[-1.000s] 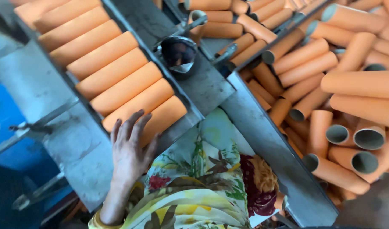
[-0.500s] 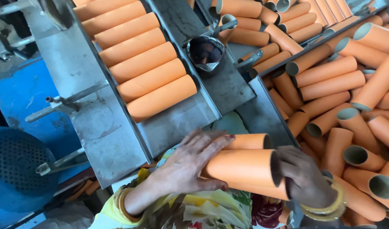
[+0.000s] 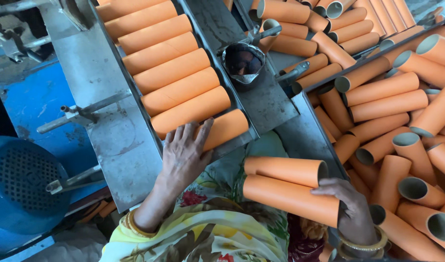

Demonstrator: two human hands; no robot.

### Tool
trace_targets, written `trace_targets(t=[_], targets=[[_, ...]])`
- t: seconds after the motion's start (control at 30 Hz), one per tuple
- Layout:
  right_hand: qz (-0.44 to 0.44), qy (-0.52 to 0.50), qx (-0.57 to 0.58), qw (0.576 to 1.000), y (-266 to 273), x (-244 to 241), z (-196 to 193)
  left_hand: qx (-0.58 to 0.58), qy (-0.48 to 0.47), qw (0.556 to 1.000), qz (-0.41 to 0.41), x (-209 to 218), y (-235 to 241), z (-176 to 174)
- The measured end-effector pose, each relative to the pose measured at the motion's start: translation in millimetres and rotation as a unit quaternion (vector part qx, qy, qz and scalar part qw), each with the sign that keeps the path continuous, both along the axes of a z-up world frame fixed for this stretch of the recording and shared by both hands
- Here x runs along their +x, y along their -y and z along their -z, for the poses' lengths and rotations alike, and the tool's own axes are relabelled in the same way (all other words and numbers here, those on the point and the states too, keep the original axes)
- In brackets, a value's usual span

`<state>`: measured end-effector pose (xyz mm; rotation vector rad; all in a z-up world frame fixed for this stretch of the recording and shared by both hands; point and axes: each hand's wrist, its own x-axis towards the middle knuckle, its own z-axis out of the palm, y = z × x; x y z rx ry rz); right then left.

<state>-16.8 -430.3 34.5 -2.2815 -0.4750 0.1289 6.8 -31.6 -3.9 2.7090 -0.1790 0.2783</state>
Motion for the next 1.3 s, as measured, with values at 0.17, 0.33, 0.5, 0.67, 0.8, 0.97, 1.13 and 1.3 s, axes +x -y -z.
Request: trace_targets(t=[0.17,0.33,0.5,0.67,0.8,0.97,1.13,1.3], targets=[[0.024,0.016,-0.020,0.999,15.6,-10.7,-0.6,-0.021,0.036,0.999,0.002,-2.1,5.3,-2.1],[-0.145,0.090,0.035,0.985,10.8,-0.1,-10.6,-0.216,-0.035,0.957,0.190,-17.5,25.9,-15.6],[-0.273,0.027,0.183,0.944,2.5,13.9,-15.7,-0.333,-0.200,0.856,0.341,-19.3,49.4,-21.2],[-0.213,-0.008,0.215,0.953,4.1,5.3,-10.5,-0.305,-0.209,0.894,0.252,-21.7,41.9,-18.0],[-0.033,0.009,0.116,0.993,6.9,-11.0,-2.1,-0.106,-0.024,0.988,0.107,-11.2,28.0,-7.0],[0.009,0.024,0.087,0.996,6.5,-10.2,2.2,-0.029,0.012,0.999,-0.005,1.9,11.2,7.0],[-0.008,-0.001,0.106,0.994,-4.7,-6.5,-4.9,-0.014,0.070,0.997,-0.011,5.4,14.8,5.8],[-0.062,0.026,0.133,0.989,-26.9,0.4,-6.9,-0.168,0.030,0.967,0.189,-23.6,41.4,-17.2]])
